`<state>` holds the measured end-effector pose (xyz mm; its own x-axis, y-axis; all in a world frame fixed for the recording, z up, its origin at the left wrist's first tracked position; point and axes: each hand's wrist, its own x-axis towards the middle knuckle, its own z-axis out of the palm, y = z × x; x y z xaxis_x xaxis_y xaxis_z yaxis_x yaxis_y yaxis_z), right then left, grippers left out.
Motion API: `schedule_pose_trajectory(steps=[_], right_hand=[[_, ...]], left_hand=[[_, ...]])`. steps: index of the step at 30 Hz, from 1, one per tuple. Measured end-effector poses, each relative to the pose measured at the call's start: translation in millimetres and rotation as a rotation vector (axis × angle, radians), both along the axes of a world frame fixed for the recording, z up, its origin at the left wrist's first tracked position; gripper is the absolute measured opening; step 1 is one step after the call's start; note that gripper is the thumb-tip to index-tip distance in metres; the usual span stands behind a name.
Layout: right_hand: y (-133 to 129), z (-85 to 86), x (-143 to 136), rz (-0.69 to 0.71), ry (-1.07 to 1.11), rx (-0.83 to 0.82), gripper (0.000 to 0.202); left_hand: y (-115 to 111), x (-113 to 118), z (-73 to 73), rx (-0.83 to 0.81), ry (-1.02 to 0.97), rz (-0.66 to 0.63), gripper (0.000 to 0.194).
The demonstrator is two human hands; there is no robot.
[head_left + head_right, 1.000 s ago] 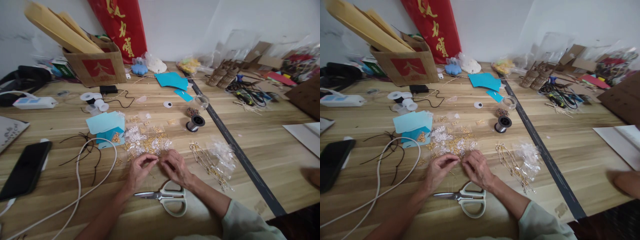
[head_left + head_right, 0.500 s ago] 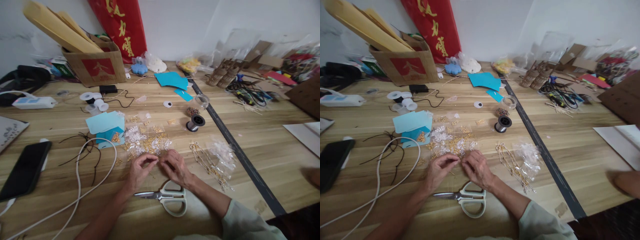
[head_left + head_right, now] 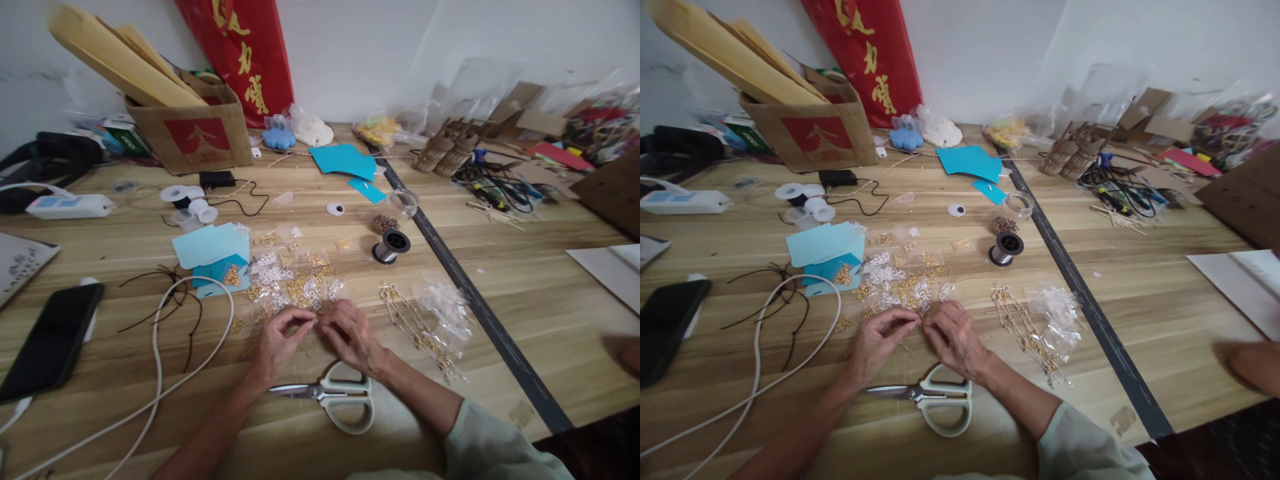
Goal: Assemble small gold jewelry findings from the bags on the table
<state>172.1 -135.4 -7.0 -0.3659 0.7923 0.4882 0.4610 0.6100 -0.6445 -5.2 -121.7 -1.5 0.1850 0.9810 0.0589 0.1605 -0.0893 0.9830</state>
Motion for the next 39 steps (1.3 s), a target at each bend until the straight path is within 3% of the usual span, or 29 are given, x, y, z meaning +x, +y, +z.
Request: schedule_pose_trajectory(steps=[39], right_hand=[[-0.2, -1.0, 1.3, -0.009, 0.023, 0.033, 0.009]], left_hand=[[-0.4, 1.4, -5.7, 0.006, -0.016, 0.005, 0.007]])
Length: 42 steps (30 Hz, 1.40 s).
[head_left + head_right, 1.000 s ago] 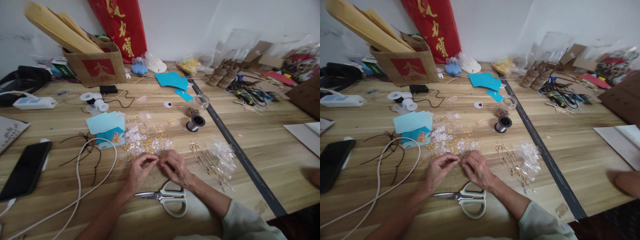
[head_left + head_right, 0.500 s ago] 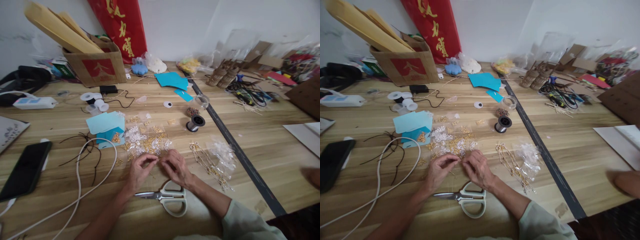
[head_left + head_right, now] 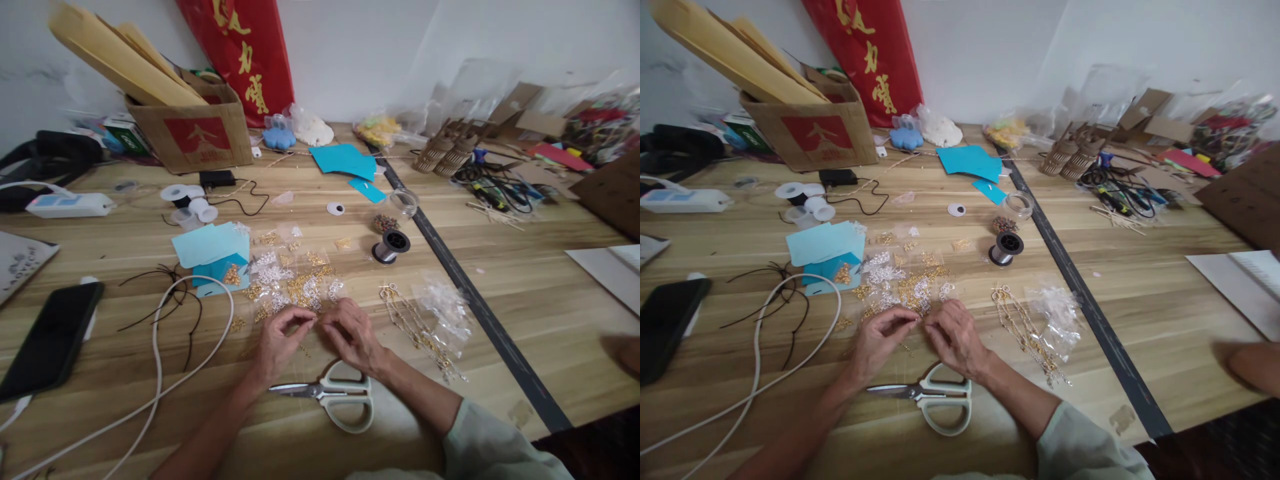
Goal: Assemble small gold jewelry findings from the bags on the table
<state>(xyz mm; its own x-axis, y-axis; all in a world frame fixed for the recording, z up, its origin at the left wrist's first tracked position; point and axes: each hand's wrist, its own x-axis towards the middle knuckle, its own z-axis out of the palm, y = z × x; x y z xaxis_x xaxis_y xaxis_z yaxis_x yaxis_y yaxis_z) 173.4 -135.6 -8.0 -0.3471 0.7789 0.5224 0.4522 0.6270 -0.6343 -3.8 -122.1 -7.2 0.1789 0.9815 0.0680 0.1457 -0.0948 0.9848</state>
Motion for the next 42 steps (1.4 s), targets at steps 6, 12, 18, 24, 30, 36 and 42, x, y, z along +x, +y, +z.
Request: schedule_pose_trajectory(steps=[6, 12, 18, 24, 30, 36, 42], right_hand=[[0.0, 0.4, -0.3, 0.0, 0.012, 0.02, 0.009], [-0.5, 2.0, -0.9, 0.002, 0.018, 0.021, 0.009], [-0.8, 1.5, 0.0, 0.029, 0.031, 0.033, 0.009], [-0.7, 0.3, 1.1, 0.038, 0.023, 0.03, 0.009], [-0.2, -0.7, 0.8, 0.024, 0.024, 0.021, 0.009], [0.2, 1.4, -0.3, 0.002, 0.014, 0.021, 0.011], [0.4, -0.5, 0.8, 0.017, 0.004, 0.017, 0.013]], left_hand=[[0.0, -0.1, -0.2, 0.014, 0.016, -0.011, 0.007], [-0.4, -0.3, 0.8, 0.023, 0.016, -0.014, 0.007], [-0.5, -0.9, -2.0, 0.015, 0.01, -0.013, 0.007], [0.2, -0.9, -1.9, 0.005, 0.004, -0.014, 0.006], [0.6, -0.4, -1.4, 0.021, 0.004, -0.014, 0.006], [0.5, -0.6, -2.1, 0.017, 0.013, -0.012, 0.007], [0.2, -0.8, -1.1, 0.024, 0.015, -0.023, 0.007]])
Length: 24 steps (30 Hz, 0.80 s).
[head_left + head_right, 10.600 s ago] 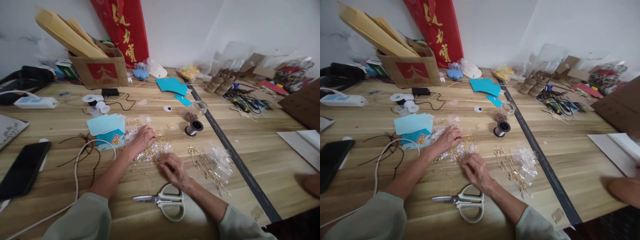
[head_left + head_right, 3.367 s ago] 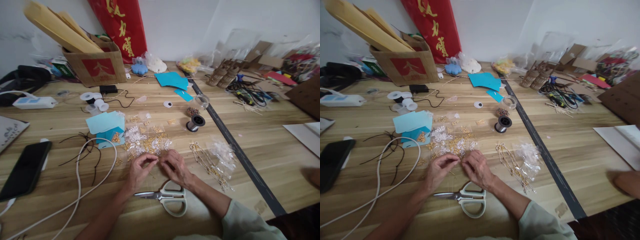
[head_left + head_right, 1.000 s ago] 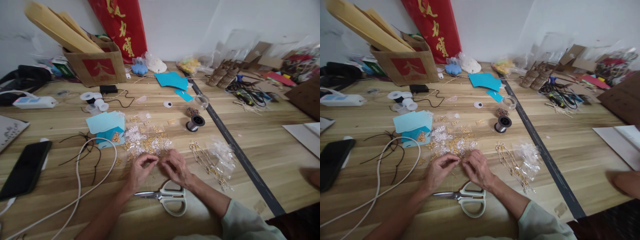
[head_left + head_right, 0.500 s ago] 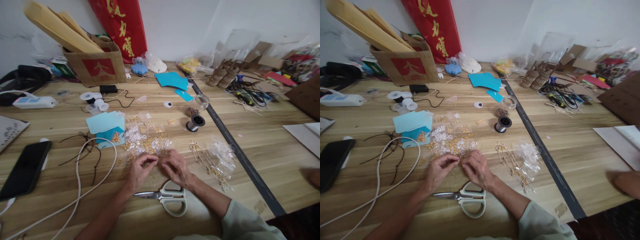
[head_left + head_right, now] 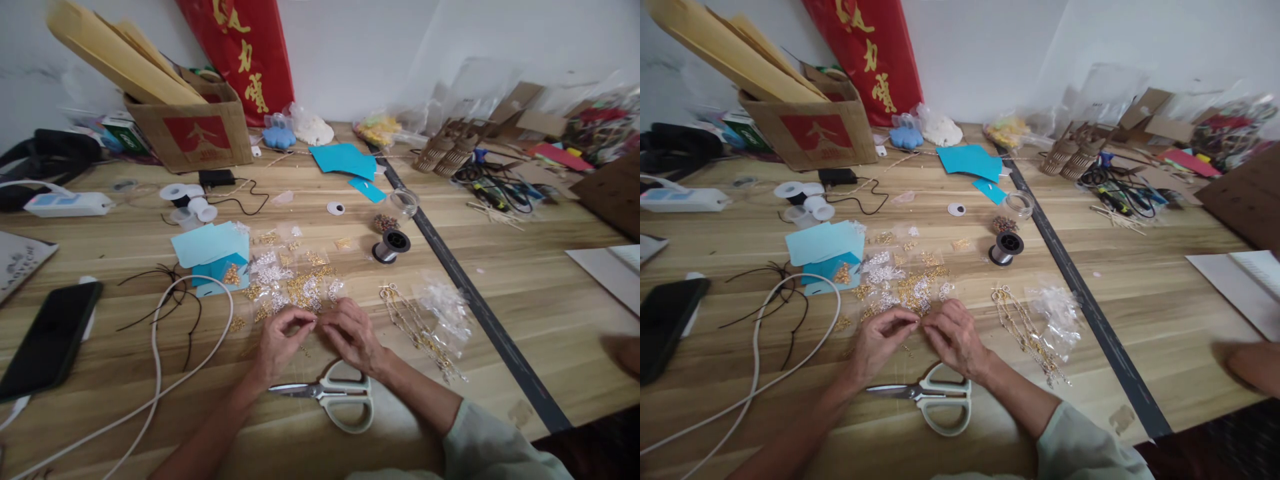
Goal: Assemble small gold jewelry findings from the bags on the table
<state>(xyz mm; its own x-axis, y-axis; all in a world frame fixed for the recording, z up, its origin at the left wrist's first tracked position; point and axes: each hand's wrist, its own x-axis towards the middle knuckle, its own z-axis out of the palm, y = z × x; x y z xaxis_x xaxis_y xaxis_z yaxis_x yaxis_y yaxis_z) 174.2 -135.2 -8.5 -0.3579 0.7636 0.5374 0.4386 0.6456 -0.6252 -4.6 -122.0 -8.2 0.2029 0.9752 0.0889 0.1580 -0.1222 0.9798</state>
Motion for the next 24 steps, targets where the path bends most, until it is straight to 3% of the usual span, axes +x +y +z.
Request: schedule_pose_trajectory(steps=[24], right_hand=[[-0.3, 3.4, 0.7, 0.001, -0.034, 0.0, 0.013]], left_hand=[[0.9, -0.2, 3.1, -0.097, -0.032, 0.027, 0.009]])
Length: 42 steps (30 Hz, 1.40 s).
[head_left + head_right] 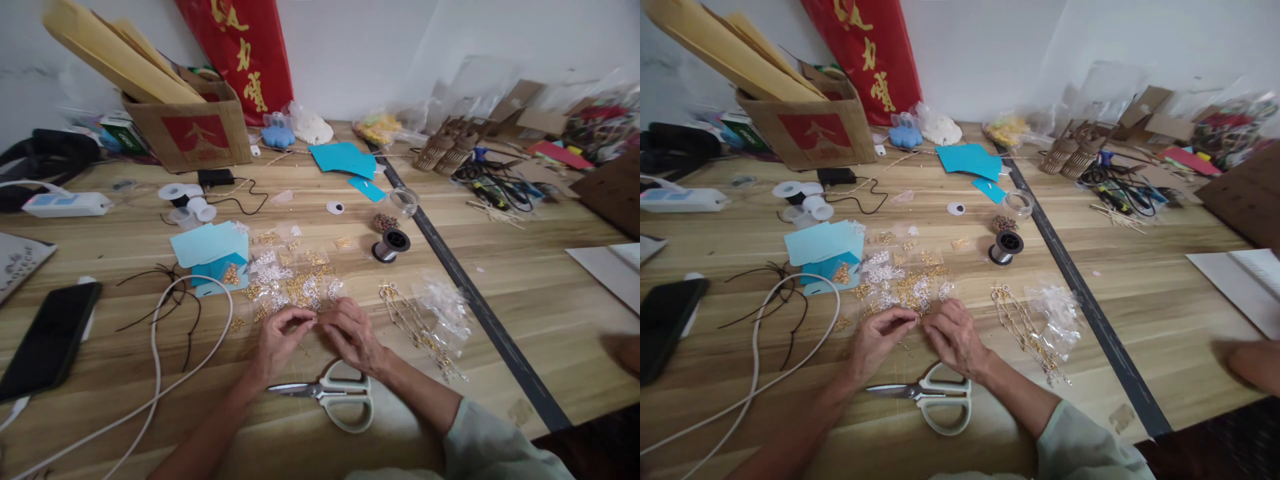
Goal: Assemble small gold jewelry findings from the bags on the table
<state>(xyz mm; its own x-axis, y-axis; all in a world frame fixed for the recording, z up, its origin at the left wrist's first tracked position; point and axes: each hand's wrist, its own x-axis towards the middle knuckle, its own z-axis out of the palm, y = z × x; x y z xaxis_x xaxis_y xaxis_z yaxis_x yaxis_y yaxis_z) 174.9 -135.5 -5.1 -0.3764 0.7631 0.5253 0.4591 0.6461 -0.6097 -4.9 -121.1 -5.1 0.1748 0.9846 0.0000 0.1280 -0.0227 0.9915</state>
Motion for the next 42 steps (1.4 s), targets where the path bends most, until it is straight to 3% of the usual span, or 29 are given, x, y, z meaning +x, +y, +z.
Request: schedule_pose_trajectory(steps=[13, 42], right_hand=[[0.5, -0.7, -0.4, -0.029, 0.014, 0.019, 0.011], [0.8, -1.3, -1.0, -0.018, -0.011, 0.011, 0.012]], left_hand=[[-0.5, -0.2, -2.1, -0.074, -0.026, 0.004, 0.01], [-1.9, 0.6, -0.9, 0.102, 0.037, 0.003, 0.008]])
